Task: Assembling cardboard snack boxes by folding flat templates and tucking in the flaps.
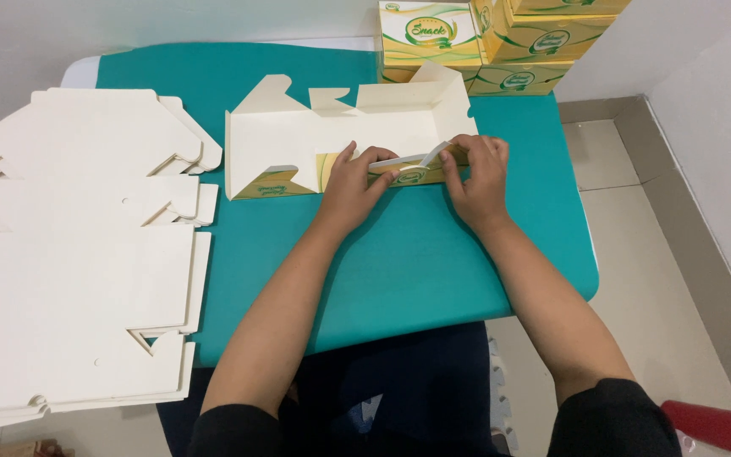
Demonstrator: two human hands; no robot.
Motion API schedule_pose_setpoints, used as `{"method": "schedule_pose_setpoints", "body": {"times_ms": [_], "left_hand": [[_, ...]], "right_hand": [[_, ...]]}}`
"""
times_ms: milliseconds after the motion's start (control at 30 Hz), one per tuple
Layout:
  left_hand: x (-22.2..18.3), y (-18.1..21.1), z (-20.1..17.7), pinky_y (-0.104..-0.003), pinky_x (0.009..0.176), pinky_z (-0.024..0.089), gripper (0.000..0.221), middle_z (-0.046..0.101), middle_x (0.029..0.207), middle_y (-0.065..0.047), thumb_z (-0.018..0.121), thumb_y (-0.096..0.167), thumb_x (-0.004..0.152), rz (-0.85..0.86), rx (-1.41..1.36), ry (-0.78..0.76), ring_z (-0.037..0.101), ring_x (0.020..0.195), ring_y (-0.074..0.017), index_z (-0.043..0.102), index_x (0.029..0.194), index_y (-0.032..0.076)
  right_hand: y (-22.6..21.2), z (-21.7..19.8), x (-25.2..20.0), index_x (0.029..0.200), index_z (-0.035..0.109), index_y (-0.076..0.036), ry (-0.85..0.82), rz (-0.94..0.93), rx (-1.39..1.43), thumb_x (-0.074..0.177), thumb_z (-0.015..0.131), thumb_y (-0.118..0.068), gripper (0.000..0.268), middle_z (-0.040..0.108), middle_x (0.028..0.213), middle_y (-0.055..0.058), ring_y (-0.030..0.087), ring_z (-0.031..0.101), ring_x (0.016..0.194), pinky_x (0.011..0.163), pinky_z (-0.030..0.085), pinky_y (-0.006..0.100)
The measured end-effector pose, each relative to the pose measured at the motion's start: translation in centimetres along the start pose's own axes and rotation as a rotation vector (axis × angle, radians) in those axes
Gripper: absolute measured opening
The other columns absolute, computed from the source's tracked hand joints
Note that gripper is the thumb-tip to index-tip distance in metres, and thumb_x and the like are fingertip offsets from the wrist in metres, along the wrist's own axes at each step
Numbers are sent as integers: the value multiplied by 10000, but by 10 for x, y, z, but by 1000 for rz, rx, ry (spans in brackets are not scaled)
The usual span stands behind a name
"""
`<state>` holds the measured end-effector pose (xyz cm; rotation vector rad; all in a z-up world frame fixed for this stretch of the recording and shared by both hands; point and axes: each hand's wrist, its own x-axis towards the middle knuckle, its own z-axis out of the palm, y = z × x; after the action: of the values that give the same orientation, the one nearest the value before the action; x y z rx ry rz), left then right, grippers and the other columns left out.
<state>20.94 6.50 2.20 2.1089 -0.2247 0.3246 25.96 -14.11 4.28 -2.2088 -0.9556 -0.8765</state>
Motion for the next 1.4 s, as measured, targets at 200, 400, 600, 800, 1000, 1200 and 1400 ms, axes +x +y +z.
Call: {"method": "schedule_pose_setpoints", "body": {"times_ms": [200,400,600,800,1000,1200,1400], "left_hand": [[-1,3,-1,-497,1141,194,183,698,1004,-71,621,216,929,4,28,-3,626,1086,-255,601,1085,122],[-1,1,-3,-474,1129,232,199,697,1007,-53,623,221,921,7,81,-7,635,1068,-234,601,1102,141],[-6,19,-31,-421,975,374,511,618,1062,-22,675,308,776,127,459,26,578,1036,-218,532,1251,185],[-12,9,-40,-491,1097,186,594,626,1124,-173,679,46,736,-49,944,165,502,1158,-323,529,1310,6],[-17,34,-52,-587,1087,243,236,603,747,-102,770,5,664,1,823,136,650,835,-307,614,836,45],[-16,49,-43,-342,565,514,200,576,759,-13,660,31,778,192,689,226,632,696,-203,570,924,134],[-14,61,-15,-358,946,490,169,649,975,-65,592,0,905,358,602,462,623,1020,-218,581,1035,107]], "right_hand": [[0,7,0,1056,534,-129,-64,-83,-75,990,583,-195,105,536,813,-11,161,558,761,857,365,346],[-9,13,3,1097,572,-150,-79,-198,-134,961,607,-190,146,564,817,-22,153,557,766,868,373,356],[-15,12,6,1096,595,-167,-88,-253,-193,972,582,-231,140,531,791,-24,145,520,738,840,371,340],[-14,14,6,1088,598,-173,-81,-243,-199,991,538,-237,130,515,769,-28,144,507,715,819,384,326],[-16,13,6,1073,604,-166,-94,-205,-202,989,543,-213,114,518,764,-23,144,509,723,822,388,320],[-14,16,4,1058,600,-162,-103,-189,-162,984,547,-208,101,508,758,-25,145,495,719,814,386,325],[-15,13,3,1032,573,-162,-135,-174,-122,987,532,-200,72,481,747,-26,152,483,721,809,389,332]]}}
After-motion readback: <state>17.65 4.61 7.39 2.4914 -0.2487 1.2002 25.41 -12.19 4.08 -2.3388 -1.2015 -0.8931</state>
